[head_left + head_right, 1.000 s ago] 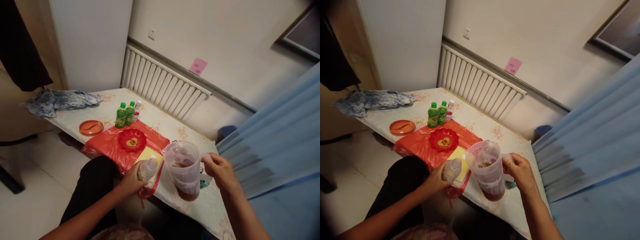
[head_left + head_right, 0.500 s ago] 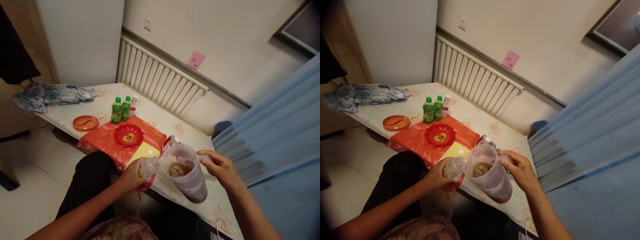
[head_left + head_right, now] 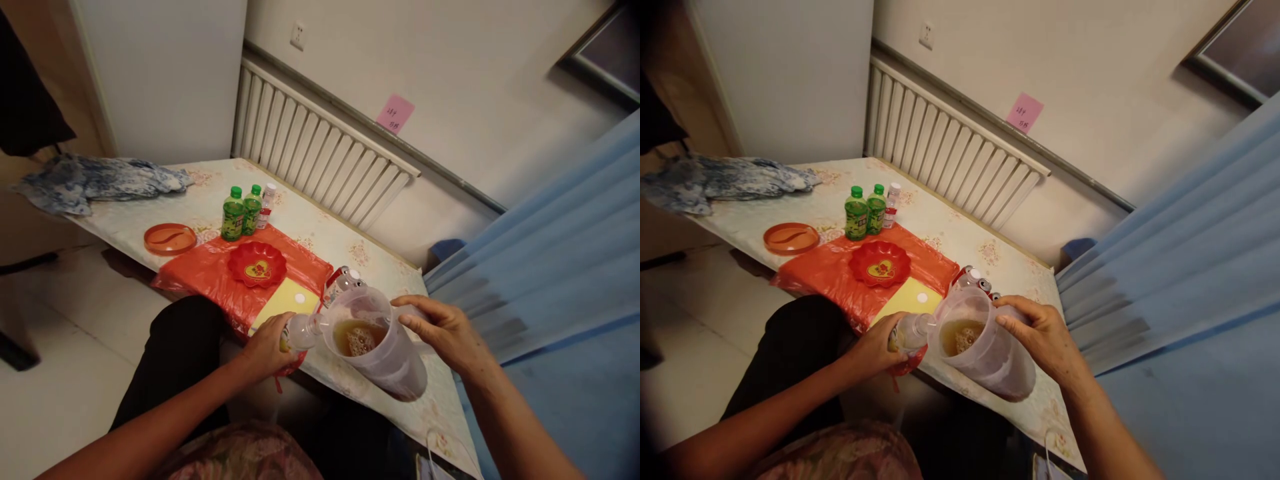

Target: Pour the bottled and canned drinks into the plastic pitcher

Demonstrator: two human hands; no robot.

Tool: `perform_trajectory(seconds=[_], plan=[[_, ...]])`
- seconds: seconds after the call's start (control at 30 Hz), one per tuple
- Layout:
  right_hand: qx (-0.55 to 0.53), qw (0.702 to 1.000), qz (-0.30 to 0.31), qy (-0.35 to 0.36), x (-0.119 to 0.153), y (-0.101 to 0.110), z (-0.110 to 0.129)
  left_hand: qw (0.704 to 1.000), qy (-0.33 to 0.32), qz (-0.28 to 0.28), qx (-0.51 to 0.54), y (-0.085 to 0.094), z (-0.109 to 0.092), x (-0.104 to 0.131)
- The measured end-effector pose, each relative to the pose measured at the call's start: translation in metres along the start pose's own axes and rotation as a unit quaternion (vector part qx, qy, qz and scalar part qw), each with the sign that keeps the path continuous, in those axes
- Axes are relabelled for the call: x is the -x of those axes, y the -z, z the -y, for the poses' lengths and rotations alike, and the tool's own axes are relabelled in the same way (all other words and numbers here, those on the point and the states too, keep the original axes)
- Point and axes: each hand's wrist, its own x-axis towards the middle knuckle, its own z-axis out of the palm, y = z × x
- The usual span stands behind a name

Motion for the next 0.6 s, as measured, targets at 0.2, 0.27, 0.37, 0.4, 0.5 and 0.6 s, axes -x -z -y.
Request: perform_trajectory(seconds=[0.2, 0.27, 0.37, 0.4, 0.5, 0.6], plan=[[0.022, 1.000, 0.020, -0.006, -0.0015, 0.0026, 0.0009, 1.000, -0.027, -0.006, -0.004, -0.0040, 0.0053, -0.0001], [0.035, 0.999, 0.022, 0.001, -0.0019, 0.0038, 0.0019, 0.999, -0.030, -0.009, -0.005, -0.0051, 0.0068, 0.0006], [0.050, 0.998, 0.027, 0.010, -0.0023, 0.0054, 0.0026, 0.999, -0.036, -0.012, -0.010, -0.0064, 0.0077, 0.0016], [0.053, 0.998, 0.028, 0.011, -0.0024, 0.0058, 0.0024, 0.999, -0.038, -0.013, -0.011, -0.0066, 0.0076, 0.0018], [0.065, 0.997, 0.030, 0.012, -0.0028, 0.0061, 0.0017, 0.999, -0.039, -0.018, -0.011, -0.0068, 0.0065, 0.0021], [0.073, 0.997, 0.029, 0.016, -0.0031, 0.0058, 0.0015, 0.999, -0.033, -0.019, -0.013, -0.0058, 0.0046, 0.0023]])
